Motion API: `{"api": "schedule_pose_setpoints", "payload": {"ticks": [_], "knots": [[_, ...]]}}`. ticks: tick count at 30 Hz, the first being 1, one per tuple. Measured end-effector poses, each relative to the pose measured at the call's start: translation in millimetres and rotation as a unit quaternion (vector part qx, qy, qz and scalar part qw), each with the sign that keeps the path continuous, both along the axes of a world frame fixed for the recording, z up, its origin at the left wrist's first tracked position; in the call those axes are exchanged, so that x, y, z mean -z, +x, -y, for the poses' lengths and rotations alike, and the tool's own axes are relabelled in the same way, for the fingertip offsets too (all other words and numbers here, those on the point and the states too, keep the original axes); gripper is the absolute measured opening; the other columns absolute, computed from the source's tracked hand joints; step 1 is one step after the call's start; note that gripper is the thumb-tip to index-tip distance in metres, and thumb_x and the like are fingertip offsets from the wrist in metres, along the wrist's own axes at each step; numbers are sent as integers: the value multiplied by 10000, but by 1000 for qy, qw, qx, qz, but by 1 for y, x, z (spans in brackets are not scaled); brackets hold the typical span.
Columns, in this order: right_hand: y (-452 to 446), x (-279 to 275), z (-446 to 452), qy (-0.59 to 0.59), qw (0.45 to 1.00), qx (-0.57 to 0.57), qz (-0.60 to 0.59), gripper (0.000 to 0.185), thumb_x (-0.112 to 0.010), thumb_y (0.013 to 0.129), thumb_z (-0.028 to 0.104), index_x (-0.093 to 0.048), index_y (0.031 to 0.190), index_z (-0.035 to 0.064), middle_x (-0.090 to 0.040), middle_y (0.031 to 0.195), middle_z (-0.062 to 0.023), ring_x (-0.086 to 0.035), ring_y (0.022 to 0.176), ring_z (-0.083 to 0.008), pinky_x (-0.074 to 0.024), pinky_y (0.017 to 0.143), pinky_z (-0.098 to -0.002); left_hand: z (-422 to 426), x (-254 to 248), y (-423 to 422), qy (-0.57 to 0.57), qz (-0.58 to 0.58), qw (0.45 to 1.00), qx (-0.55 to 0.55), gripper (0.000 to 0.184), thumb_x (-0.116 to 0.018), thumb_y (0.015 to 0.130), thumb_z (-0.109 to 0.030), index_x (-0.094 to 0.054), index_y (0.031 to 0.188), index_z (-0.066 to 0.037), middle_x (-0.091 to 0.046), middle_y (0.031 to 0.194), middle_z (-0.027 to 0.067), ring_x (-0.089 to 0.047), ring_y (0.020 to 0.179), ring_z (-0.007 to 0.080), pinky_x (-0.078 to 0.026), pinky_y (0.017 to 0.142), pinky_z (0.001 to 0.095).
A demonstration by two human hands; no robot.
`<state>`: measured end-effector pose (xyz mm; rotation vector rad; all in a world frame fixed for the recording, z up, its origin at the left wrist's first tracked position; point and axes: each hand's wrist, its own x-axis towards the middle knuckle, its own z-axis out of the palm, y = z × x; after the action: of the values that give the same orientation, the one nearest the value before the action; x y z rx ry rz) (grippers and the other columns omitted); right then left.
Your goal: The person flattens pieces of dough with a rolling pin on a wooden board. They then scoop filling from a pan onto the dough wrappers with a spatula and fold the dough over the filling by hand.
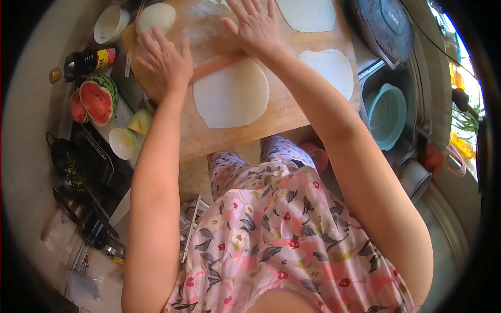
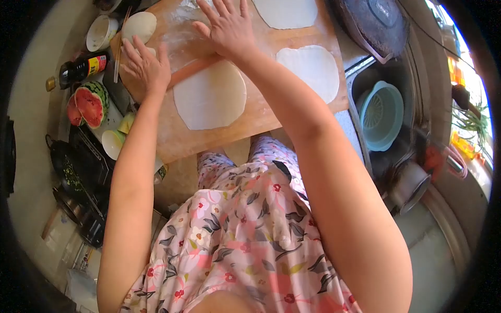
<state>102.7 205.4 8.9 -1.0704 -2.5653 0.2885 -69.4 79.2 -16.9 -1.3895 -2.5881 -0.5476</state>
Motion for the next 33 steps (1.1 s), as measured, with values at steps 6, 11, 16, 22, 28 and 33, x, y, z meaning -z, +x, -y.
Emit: {"api": "schedule_pose_setpoints", "payload": {"ticks": [6, 11, 16, 22, 28, 33], "knots": [[78, 6, 72, -24, 996, -43, 75, 726, -459, 910, 549, -322, 1478, 119, -283, 1553, -69, -255, 1430, -240, -190, 1132, -551, 93, -7, 69, -84, 77, 993, 12, 820, -480, 913, -505, -198, 1501, -8, -130, 1574, 205, -121, 1460, 360, -58, 1139, 596], [156, -20, 149, -169, 970, -94, 151, 763, -528, 893, 493, -265, 1504, 120, -218, 1579, -71, -208, 1452, -238, -187, 1147, -519, 184, -31, 124, -226, 184, 952, 94, 810, -394, 939, -547, -161, 1522, -35, -122, 1591, 171, -97, 1473, 337, 5, 1125, 619], [101, -28, 103, -92, 986, -71, 123, 676, -495, 921, 483, -306, 1488, 167, -285, 1550, -65, -265, 1421, -240, -210, 1136, -532, 119, -38, 84, -128, 137, 979, 84, 786, -472, 930, -495, -195, 1516, -52, -140, 1590, 153, -115, 1471, 323, -16, 1115, 640], [90, -10, 105, -81, 988, -83, 104, 665, -518, 917, 429, -312, 1482, 145, -301, 1539, -78, -264, 1420, -247, -208, 1132, -549, 102, -23, 81, -138, 123, 979, 81, 778, -520, 903, -445, -227, 1503, -47, -167, 1583, 155, -125, 1470, 319, -32, 1121, 637], [152, -25, 169, -158, 965, -157, 140, 593, -559, 824, 167, -414, 1391, 67, -421, 1398, -129, -371, 1318, -298, -265, 1102, -486, 219, -27, 135, -225, 181, 945, 152, 782, -602, 863, -430, -282, 1500, -107, -212, 1576, 112, -182, 1456, 288, -85, 1128, 624], [150, -22, 147, -124, 962, -228, 83, 355, -550, 769, 114, -575, 1120, 63, -539, 1051, -78, -509, 1047, -230, -375, 865, -373, 224, -48, 122, -172, 211, 950, 154, 733, -596, 877, -394, -314, 1478, -83, -250, 1559, 119, -236, 1430, 309, -115, 1132, 602]]}}
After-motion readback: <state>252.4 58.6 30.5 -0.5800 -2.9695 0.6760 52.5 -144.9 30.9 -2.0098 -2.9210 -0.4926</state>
